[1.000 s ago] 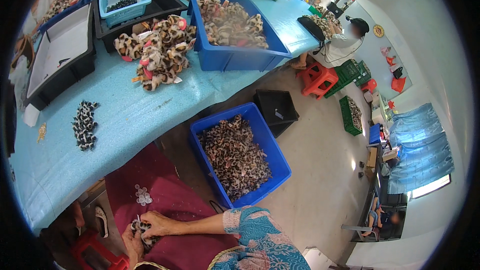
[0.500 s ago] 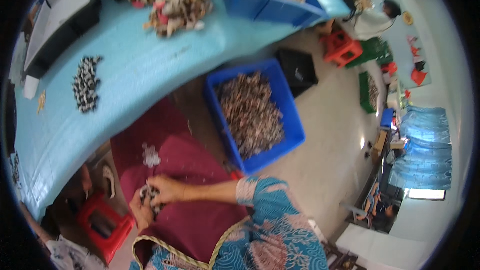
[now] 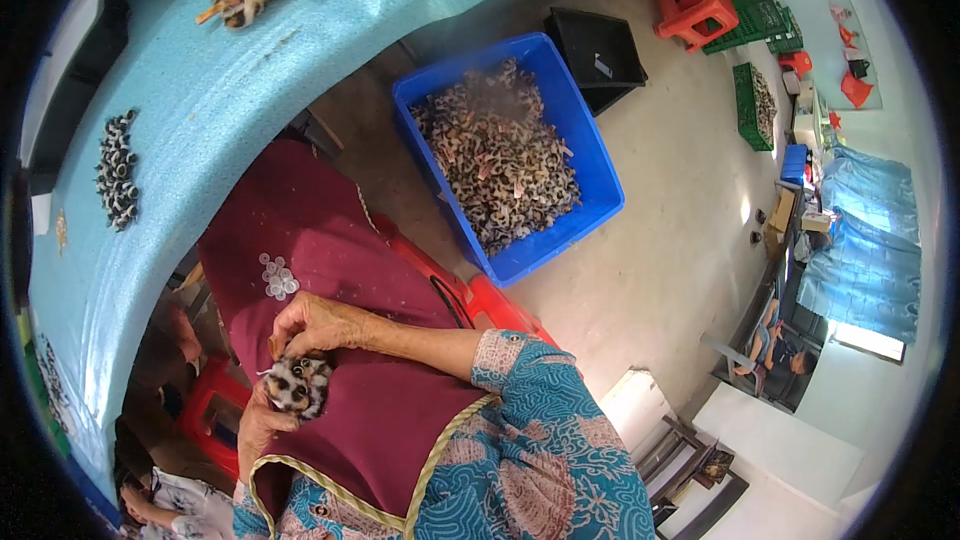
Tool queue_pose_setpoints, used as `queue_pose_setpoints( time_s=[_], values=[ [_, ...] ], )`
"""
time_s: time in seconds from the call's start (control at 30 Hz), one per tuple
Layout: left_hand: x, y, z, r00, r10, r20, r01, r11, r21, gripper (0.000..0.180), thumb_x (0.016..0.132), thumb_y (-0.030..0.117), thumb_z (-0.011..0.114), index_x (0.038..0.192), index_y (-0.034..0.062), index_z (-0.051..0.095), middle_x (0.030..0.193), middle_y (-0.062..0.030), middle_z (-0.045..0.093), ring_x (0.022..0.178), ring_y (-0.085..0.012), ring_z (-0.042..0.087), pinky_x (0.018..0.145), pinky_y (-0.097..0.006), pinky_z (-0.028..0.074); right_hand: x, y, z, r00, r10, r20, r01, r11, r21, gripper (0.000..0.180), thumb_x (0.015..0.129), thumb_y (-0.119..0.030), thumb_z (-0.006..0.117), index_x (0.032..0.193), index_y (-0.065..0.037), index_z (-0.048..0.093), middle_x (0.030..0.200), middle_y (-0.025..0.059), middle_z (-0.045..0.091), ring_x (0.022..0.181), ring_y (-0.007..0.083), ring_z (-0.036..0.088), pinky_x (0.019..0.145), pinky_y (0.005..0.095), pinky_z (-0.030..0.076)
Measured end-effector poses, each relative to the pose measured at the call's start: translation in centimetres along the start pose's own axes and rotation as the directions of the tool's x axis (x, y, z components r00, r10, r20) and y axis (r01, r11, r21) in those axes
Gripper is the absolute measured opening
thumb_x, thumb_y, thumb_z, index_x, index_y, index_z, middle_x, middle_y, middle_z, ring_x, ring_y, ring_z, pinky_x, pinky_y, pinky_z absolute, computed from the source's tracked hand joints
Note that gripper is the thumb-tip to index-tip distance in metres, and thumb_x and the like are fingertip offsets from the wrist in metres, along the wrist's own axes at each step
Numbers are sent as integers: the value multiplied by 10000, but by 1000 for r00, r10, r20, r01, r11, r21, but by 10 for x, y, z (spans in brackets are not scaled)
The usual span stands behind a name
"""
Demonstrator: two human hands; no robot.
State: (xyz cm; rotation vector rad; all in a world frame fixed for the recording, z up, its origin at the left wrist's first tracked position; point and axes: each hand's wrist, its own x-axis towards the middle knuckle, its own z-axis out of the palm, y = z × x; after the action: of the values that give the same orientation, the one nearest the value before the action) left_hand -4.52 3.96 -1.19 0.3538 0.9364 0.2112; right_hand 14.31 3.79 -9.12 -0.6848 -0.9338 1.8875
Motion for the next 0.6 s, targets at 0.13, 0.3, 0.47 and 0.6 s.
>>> queue_pose_setpoints(
  time_s=[0.13, 0.3, 0.47, 0.6],
  values=[
    [10, 18, 28, 986, 165, 32, -161, 981, -107, 716, 489, -62, 710, 1167, -14, 487, 1078, -108, 586, 1016, -222, 571, 880, -304, 452, -23, -68, -19, 981, 27, -191, -64, 980, -190, 112, 752, -20, 587, 844, -4, 648, 790, 25, 639, 617, 47, 532, 512, 188, 414],
    [47, 1, 5, 963, 240, 125, -245, 969, 29, 256, 783, 61, 640, 1022, 32, 552, 981, -68, 583, 943, -194, 572, 819, -306, 455, -119, -111, -105, 743, -115, -659, -270, 850, -452, 109, 725, -49, 598, 808, 17, 625, 782, 64, 627, 640, 115, 571, 556, 235, 445],
    [47, -12, -5, 982, 180, 54, -180, 984, -19, 160, 824, 94, 617, 969, 42, 574, 925, -51, 599, 877, -177, 585, 758, -288, 459, -117, -167, -113, 866, -285, -410, -393, 118, -912, 159, 738, -52, 627, 881, 18, 624, 835, 139, 647, 718, 240, 631, 630, 315, 483],
    [45, -6, -3, 979, 202, -38, -203, 979, -13, 102, 853, 31, 561, 954, 28, 580, 905, -48, 597, 823, -143, 579, 730, -259, 463, -12, -231, -74, 736, -660, -151, -72, 145, -987, 164, 734, 2, 614, 898, 2, 614, 831, 137, 626, 722, 276, 617, 658, 305, 487]
  ],
)
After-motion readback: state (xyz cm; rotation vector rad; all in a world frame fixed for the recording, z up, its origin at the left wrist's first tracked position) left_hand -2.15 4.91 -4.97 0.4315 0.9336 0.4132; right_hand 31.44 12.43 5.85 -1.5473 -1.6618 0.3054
